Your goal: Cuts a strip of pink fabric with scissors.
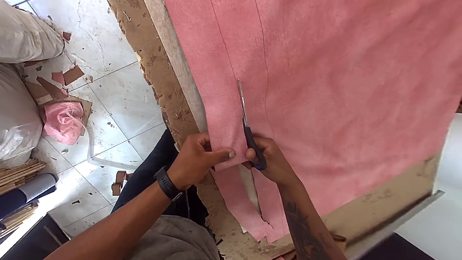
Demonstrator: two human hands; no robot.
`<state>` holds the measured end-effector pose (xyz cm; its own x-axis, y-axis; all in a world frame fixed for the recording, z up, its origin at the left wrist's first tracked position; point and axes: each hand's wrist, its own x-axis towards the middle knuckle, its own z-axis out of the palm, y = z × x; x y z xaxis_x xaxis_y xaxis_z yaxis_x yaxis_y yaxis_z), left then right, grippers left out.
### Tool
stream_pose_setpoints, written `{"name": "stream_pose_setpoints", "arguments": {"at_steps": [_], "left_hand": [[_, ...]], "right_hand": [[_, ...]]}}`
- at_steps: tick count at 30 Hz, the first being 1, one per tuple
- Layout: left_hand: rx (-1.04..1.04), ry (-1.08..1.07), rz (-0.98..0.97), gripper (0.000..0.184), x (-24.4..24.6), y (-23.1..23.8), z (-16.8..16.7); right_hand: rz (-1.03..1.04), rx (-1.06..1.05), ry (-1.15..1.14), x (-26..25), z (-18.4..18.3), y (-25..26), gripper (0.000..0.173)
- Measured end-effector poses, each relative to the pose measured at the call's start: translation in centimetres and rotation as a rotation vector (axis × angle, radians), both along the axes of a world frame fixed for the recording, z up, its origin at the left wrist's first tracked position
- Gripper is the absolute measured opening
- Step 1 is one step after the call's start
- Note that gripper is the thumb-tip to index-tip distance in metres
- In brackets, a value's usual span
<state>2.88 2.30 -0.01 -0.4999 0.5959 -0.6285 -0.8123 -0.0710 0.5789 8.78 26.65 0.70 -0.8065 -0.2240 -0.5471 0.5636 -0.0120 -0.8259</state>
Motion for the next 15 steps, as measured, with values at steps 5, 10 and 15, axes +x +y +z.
{"name": "stream_pose_setpoints", "arguments": {"at_steps": [5, 10, 15], "left_hand": [[-0.067, 0.17, 0.053, 0.052, -2.9, -0.8, 0.5], [-0.043, 0.192, 0.392, 0.066, -8.3, 1.4, 0.1], [-0.128, 0.239, 0.165, 0.037, -10.9, 2.7, 0.1]], "right_hand": [[0.035, -0.053, 0.053, -0.1, -0.8, 0.9, 0.045], [0.077, -0.117, 0.095, -0.5, -1.0, 1.8, 0.047], [0.071, -0.155, 0.029, -0.7, -1.0, 2.0, 0.048]]}}
